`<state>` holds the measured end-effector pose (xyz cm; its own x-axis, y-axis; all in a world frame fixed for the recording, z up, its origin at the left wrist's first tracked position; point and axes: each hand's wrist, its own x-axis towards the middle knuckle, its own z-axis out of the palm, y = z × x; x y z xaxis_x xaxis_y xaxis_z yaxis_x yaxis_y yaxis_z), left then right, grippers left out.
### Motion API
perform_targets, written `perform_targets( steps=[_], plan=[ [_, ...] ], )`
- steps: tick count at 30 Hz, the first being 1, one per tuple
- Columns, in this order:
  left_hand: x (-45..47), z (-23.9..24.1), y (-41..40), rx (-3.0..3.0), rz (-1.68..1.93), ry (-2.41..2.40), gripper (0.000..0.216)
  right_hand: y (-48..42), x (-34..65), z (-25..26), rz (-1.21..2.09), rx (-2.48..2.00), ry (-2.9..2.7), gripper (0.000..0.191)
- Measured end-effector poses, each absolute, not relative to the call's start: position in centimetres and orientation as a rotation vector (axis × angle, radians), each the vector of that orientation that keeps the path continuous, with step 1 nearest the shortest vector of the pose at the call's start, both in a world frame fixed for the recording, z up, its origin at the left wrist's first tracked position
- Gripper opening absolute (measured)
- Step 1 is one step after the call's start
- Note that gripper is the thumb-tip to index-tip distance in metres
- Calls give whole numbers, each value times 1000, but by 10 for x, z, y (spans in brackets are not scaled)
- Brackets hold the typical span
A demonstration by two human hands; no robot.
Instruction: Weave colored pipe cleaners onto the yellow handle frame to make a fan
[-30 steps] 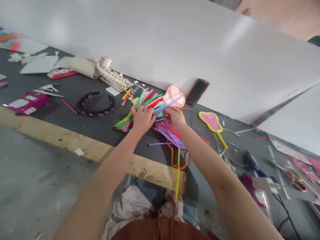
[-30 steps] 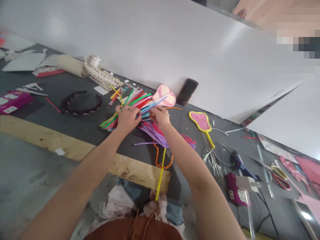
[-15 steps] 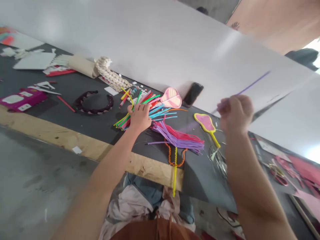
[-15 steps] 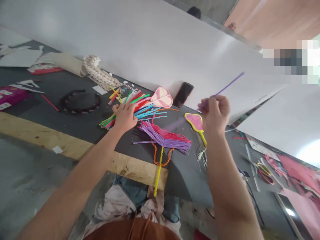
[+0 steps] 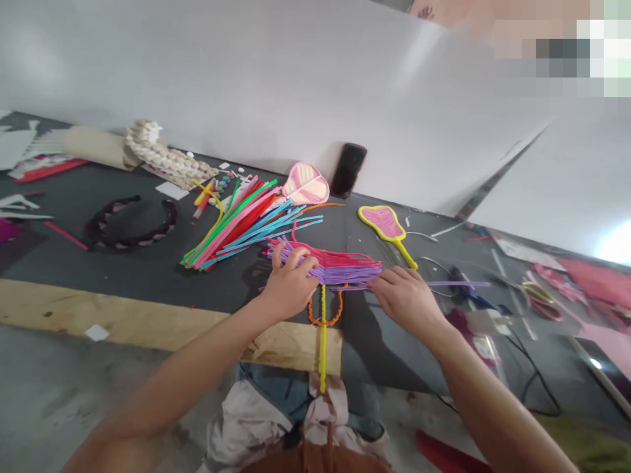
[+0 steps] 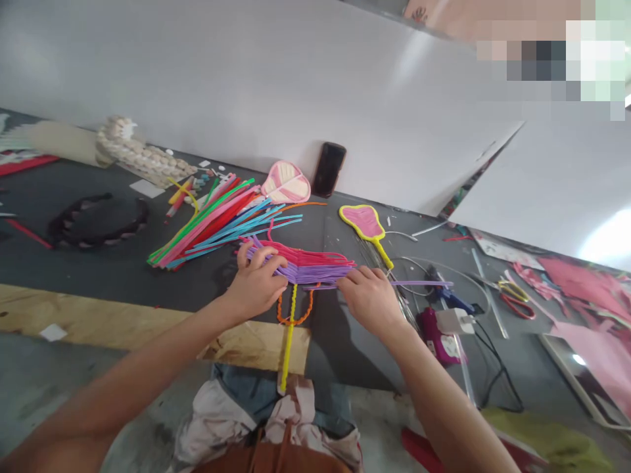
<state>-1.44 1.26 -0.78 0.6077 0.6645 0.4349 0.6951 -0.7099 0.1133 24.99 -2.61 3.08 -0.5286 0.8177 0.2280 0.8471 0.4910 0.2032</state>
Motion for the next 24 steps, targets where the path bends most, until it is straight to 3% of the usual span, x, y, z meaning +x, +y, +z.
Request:
perform_targets(
  steps=[18, 24],
  plan=[
    [-12, -11, 18, -2786, -560, -1362, 13, -11, 229, -11, 122, -1429, -2391, 15],
    [-5, -11, 19, -2750, -544, -1408, 13, -11, 226, -14, 149, -1437, -2380, 16]
  ],
)
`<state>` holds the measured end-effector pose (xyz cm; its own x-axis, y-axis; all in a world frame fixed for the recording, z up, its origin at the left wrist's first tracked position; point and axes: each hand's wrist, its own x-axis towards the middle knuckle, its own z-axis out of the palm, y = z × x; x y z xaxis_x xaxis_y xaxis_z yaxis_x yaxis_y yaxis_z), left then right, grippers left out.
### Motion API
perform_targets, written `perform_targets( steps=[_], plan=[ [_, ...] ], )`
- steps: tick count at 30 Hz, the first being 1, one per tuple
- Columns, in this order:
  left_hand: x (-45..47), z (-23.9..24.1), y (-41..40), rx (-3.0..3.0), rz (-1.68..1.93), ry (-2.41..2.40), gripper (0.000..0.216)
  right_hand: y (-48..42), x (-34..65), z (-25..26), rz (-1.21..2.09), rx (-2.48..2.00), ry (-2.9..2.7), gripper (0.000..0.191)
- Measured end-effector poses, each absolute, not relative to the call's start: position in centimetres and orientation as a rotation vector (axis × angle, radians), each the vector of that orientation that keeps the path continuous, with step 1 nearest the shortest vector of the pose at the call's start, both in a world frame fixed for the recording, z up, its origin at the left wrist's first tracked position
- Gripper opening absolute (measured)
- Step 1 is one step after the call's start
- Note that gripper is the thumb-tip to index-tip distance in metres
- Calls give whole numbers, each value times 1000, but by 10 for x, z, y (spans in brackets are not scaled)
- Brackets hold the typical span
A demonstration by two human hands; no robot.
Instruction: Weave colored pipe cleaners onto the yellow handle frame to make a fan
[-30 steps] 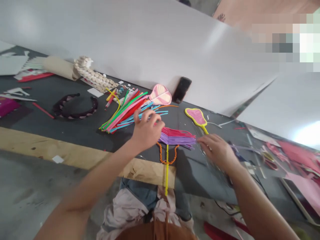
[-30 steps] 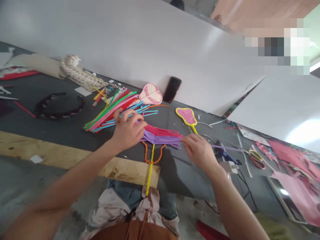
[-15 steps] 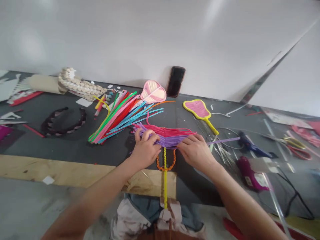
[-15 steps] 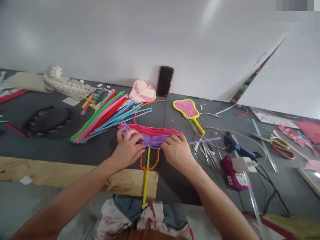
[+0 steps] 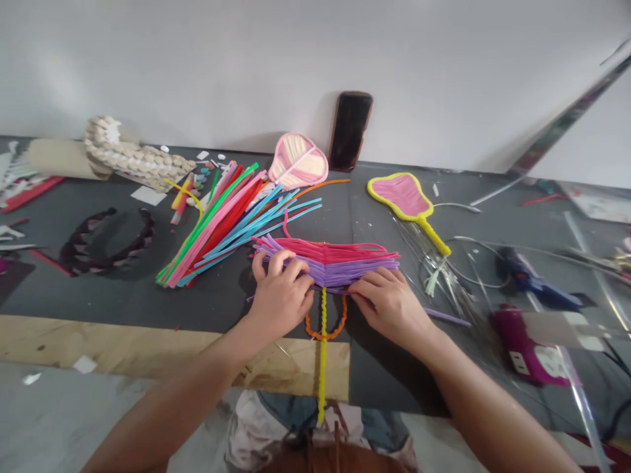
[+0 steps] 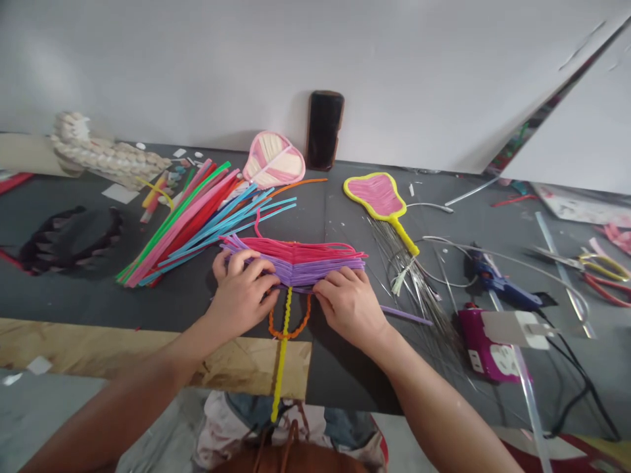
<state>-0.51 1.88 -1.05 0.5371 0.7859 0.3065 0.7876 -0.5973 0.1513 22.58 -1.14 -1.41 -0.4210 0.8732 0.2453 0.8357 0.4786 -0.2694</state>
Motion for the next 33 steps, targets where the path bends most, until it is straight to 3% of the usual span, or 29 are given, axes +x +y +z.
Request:
perform_targets(
  steps=[8, 14, 33],
  plan=[
    [2, -9, 15, -2765, -485, -1448, 17, -15, 213, -8, 8, -1410, -2365, 16],
    [2, -11, 12, -2758, -404, -1402, 12, -21, 198, -9, 121, -1191, -2467, 20],
    [-32, 10, 29, -2378, -656, -1500, 10, -16, 200, -14, 151, -1152, -2420, 20]
  ],
)
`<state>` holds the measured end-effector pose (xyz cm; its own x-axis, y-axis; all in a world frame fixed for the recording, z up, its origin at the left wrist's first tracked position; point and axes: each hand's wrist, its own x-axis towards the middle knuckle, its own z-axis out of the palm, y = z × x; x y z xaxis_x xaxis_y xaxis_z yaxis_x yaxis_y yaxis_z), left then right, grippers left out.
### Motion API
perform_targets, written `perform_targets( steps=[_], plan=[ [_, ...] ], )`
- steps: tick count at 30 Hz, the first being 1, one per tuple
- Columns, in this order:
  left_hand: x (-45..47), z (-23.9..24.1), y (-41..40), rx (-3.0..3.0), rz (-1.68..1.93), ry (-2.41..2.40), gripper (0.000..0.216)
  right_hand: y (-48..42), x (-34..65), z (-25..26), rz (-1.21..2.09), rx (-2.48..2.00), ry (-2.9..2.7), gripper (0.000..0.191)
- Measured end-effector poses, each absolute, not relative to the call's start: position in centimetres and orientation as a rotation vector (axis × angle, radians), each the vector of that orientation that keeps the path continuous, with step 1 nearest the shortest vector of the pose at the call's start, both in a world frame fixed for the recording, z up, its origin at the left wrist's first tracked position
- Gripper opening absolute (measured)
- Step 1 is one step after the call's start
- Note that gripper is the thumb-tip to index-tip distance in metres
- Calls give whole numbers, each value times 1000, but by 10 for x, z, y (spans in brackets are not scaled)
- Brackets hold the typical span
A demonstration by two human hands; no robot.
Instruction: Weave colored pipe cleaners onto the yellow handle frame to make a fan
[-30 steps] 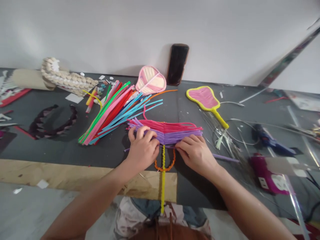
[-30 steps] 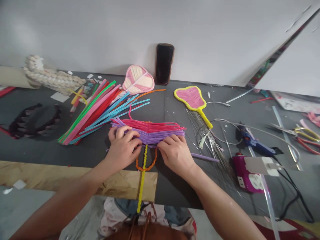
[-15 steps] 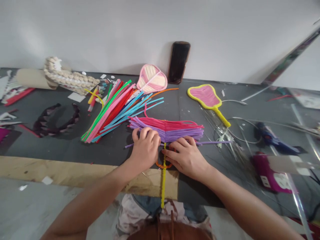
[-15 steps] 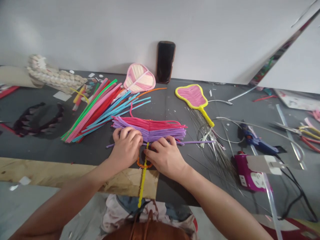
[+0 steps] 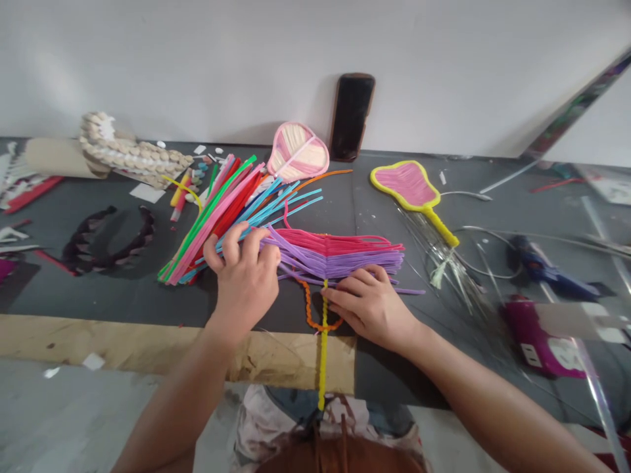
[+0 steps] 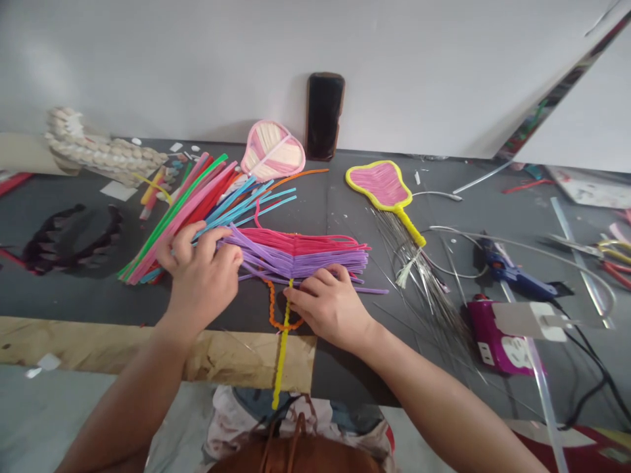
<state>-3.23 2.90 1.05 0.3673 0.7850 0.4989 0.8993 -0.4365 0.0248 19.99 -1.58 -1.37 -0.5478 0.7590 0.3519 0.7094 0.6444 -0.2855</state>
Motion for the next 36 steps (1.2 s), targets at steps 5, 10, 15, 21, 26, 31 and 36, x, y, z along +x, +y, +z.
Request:
perform_targets(
  steps=[5, 10, 15, 21, 26, 31, 36],
  plan=[
    [-16, 8, 18, -2552, -666, -1297, 6, -9, 206, -12, 62, -1335, -2319, 17],
    [-4, -3, 16, -2738, -588, -1193, 13, -6, 201, -14, -18, -1457, -2378, 12],
    [-4, -9, 20, -2820, -555, -1229, 17, -2, 194, -10, -76, -1509, -2446, 18],
    [-4, -10, 20, -2822, -584, -1236, 16, 3, 186, -8, -159, -1503, -2495, 22],
    [-2, -11, 19, -2832, -598, -1262, 16, 4, 185, -12, -127, -1517, -2493, 21],
    [-11, -3, 24, -2770, -666, -1301, 15, 4, 187, -14, -107, -1507, -2488, 24],
    [-42, 16, 35, -2467, -945, -1533, 22, 3, 186, -15, -95, -1519, -2475, 25]
  ],
)
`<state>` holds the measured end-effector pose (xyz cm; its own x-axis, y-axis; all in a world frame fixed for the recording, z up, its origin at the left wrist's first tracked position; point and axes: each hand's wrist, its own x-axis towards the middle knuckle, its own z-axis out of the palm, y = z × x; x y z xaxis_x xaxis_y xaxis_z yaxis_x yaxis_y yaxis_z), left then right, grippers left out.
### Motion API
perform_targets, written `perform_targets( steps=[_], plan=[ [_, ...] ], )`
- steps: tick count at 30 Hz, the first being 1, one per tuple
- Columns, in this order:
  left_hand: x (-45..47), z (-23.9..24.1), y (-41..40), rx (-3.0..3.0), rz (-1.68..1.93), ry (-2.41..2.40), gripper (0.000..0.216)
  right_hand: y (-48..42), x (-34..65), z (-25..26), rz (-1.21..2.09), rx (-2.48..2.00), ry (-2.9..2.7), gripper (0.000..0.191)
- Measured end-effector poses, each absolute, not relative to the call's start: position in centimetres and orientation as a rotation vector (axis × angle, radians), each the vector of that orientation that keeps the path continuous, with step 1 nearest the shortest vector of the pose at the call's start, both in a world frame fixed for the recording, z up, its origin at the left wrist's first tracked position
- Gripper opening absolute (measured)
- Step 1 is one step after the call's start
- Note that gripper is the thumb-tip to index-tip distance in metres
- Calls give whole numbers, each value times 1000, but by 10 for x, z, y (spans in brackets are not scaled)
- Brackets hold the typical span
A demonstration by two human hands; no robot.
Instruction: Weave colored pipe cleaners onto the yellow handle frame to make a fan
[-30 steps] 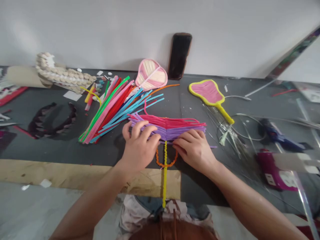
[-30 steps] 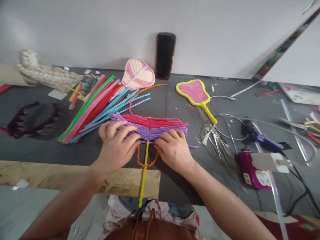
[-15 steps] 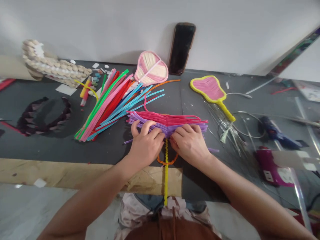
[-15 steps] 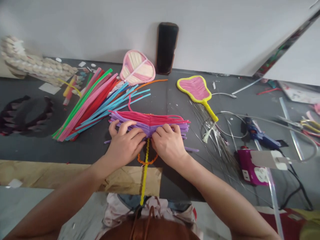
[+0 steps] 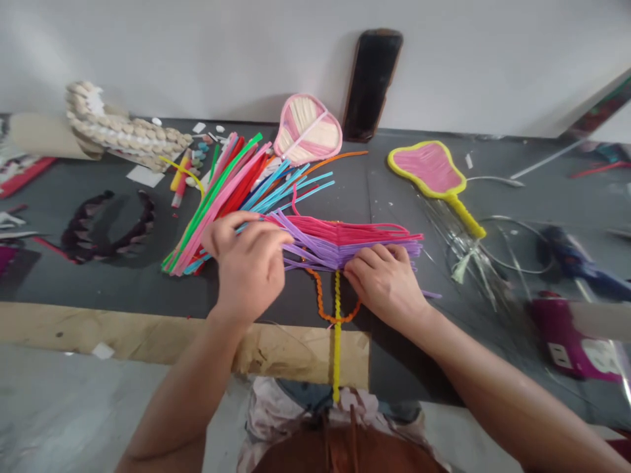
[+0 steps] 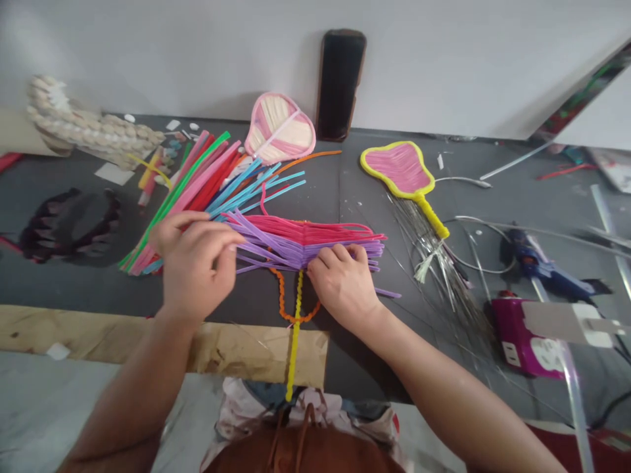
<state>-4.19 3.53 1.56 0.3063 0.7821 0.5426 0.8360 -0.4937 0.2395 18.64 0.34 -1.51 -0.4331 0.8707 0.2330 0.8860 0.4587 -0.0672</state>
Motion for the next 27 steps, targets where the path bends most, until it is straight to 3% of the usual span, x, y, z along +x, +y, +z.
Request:
perform_targets(
  steps=[3, 8, 13, 22, 27],
  plan=[
    [-53, 21, 39, -2446, -911, -1566, 26, 3, 186, -15, -99, -1520, -2462, 25],
    [-50, 13, 36, -2771, -460, -1331, 25, 4, 186, -17, -97, -1528, -2455, 25],
    [-50, 9, 36, -2701, -290, -1308, 14, 5, 187, -18, -61, -1526, -2470, 23],
    [-56, 21, 41, -2829, -690, -1388, 11, 7, 187, -19, -21, -1537, -2445, 19],
    [-48, 20, 35, -2957, -991, -1779, 11, 7, 187, -20, -11, -1534, -2435, 19]
  ],
)
